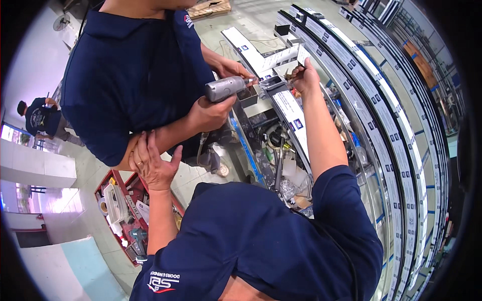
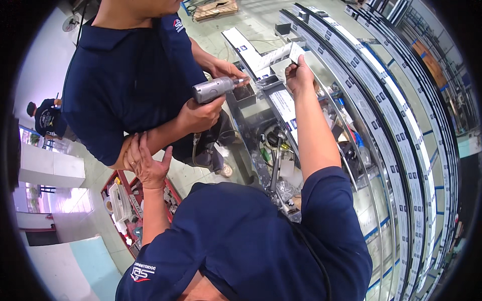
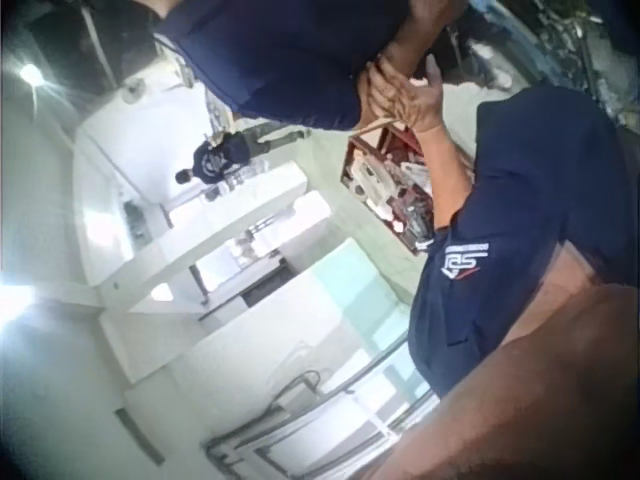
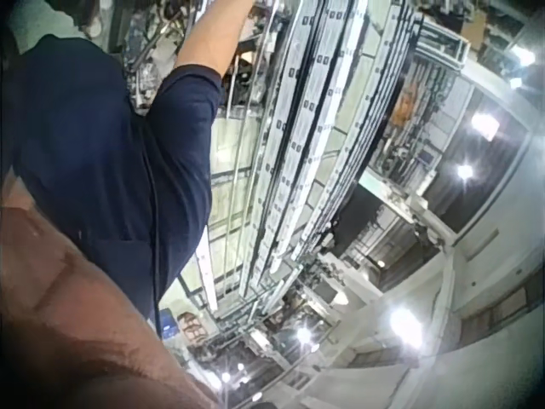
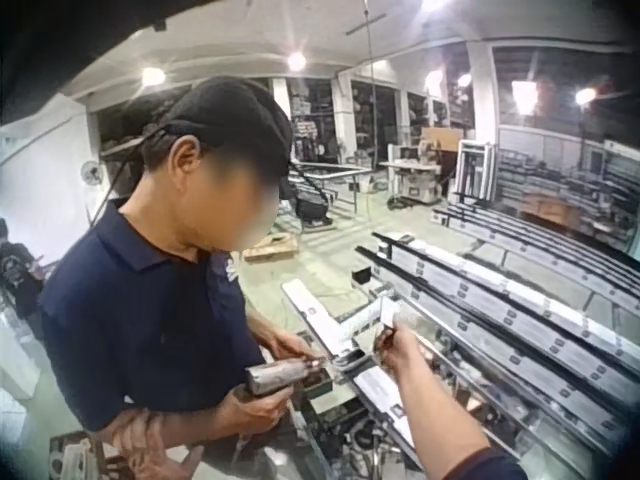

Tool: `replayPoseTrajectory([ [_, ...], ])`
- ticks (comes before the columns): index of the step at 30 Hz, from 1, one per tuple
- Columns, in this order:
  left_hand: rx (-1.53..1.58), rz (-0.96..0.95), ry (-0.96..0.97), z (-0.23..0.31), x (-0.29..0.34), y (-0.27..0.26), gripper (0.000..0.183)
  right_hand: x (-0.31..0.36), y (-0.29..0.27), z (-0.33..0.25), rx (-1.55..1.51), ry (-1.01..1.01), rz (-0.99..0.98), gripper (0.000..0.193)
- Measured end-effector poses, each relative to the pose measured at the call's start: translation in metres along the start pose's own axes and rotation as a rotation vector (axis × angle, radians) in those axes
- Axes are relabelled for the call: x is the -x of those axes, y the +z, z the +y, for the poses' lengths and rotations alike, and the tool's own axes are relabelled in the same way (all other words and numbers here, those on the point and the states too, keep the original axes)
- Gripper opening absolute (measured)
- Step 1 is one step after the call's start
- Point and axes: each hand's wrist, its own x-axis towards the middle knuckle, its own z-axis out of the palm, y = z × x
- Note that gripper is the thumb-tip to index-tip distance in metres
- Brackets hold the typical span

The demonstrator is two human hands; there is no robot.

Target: Use a power drill to fasten components and assemble a long metal door or window frame on a fabrication floor.

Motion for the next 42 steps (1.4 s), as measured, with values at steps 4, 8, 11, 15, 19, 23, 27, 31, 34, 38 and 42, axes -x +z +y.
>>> replayPoseTrajectory([
  [4, 0.008, -0.059, -0.023, -0.027, -0.012, 0.016, 0.08, -0.026, 0.019, 0.03, 0.056, 0.046, 0.033, 0.027],
  [8, 0.027, -0.116, -0.105, -0.03, -0.027, 0.018, 0.078, -0.025, 0.032, 0.041, 0.082, 0.112, 0.034, 0.027],
  [11, 0.297, -0.109, -0.15, -0.013, -0.041, 0.018, 0.073, -0.028, 0.04, 0.039, 0.159, 0.14, 0.08, 0.028],
  [15, 0.521, -0.022, -0.058, 0.016, -0.079, 0.027, 0.071, -0.035, 0.031, 0.037, 0.198, 0.173, 0.016, 0.026],
  [19, 0.743, 0.063, -0.059, 0.027, -0.083, 0.042, 0.065, -0.04, 0.017, 0.035, 0.214, 0.204, -0.008, 0.025],
  [23, 1.054, -0.07, 0.125, 0.043, -0.081, 0.053, 0.053, -0.045, 0.021, 0.039, 0.285, 0.226, 0.061, 0.026],
  [27, 0.927, 0.006, 0.276, 0.057, -0.091, 0.064, 0.052, -0.078, 0.0, 0.039, 0.316, 0.291, 0.106, 0.022],
  [31, 0.666, -0.011, 0.056, 0.018, -0.106, 0.068, 0.051, -0.108, -0.013, 0.051, 0.39, 0.301, 0.251, 0.02],
  [34, 0.657, -0.252, 0.025, -0.021, -0.125, 0.056, 0.054, -0.127, -0.021, 0.056, 0.539, 0.311, 0.281, 0.018],
  [38, 0.684, -0.429, 0.012, -0.054, -0.139, 0.047, 0.06, -0.144, -0.045, 0.034, 0.955, 0.369, 0.332, 0.02],
  [42, 0.888, -0.602, -0.156, -0.079, -0.139, 0.068, 0.064, -0.172, -0.091, 0.039, 0.975, 0.381, 0.377, 0.025],
])
